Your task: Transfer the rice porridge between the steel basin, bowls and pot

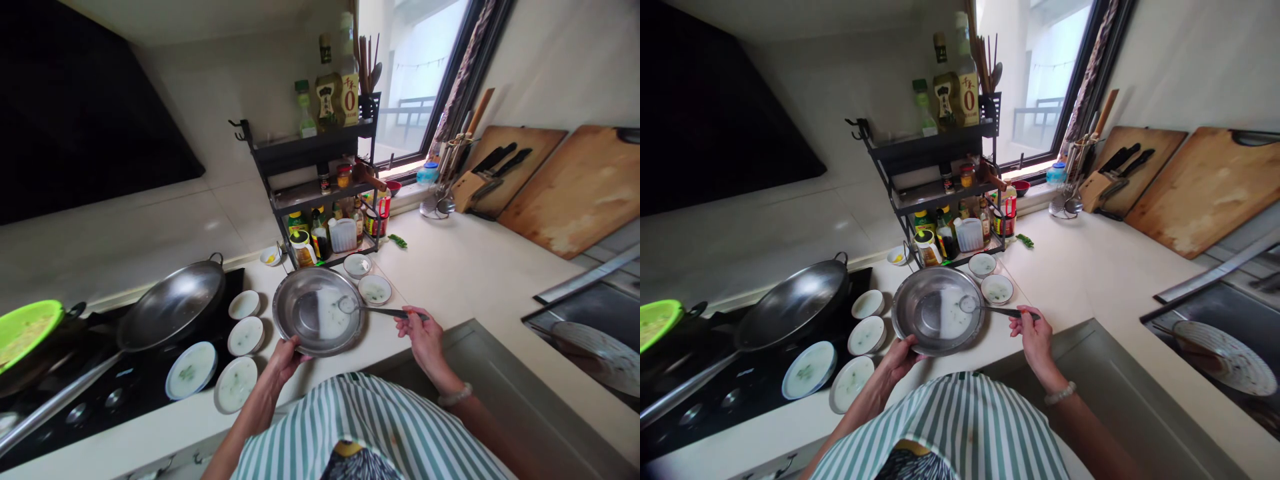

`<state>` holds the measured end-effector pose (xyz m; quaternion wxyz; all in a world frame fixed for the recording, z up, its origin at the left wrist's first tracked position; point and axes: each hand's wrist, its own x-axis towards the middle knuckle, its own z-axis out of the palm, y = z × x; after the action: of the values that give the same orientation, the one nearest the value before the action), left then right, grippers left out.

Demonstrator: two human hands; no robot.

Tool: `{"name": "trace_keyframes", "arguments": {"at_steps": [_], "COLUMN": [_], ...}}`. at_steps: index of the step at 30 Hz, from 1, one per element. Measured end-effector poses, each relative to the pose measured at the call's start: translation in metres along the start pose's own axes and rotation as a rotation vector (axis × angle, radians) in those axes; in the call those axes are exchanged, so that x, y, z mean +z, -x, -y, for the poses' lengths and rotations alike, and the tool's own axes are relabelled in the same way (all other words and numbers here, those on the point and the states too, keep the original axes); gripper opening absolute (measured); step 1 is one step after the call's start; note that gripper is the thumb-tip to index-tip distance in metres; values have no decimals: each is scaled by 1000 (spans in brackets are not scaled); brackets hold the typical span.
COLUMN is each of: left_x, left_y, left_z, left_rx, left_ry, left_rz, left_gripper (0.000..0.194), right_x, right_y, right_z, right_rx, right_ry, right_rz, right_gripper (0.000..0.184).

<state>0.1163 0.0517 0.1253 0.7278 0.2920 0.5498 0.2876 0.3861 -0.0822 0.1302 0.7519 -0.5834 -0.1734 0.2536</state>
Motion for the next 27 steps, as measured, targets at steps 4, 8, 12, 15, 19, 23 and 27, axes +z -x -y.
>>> {"name": "trace_keyframes", "arguments": {"at_steps": [4, 8, 12, 15, 19, 23, 27], "left_x": [-1, -1, 0, 1, 1, 1, 1], "left_y": [-1, -1, 0, 1, 2, 2, 0], "left_z": [1, 1, 1, 0, -1, -1, -1], "left_rx": [0, 7, 6, -3, -4, -5, -10], "left_ry": [4, 25, 35, 28, 21, 23, 26], "left_rz": [-4, 2, -1, 0, 1, -4, 0], "left_gripper": [19, 19, 19, 19, 18, 18, 18], "right_x": [-6, -17, -31, -39, -43, -43, -45], "right_y": [-7, -21, -34, -37, -30, -21, -14], "right_z": [7, 17, 17, 10, 5, 13, 20], "right_rx": [-31, -90, -146, -201, -329, -568, -772], "right_ry": [-31, -51, 17, 136, 365, 517, 587], "right_rz": [-25, -84, -135, -116, -21, 130, 277], "right_gripper": [27, 23, 24, 26, 28, 25, 26]}}
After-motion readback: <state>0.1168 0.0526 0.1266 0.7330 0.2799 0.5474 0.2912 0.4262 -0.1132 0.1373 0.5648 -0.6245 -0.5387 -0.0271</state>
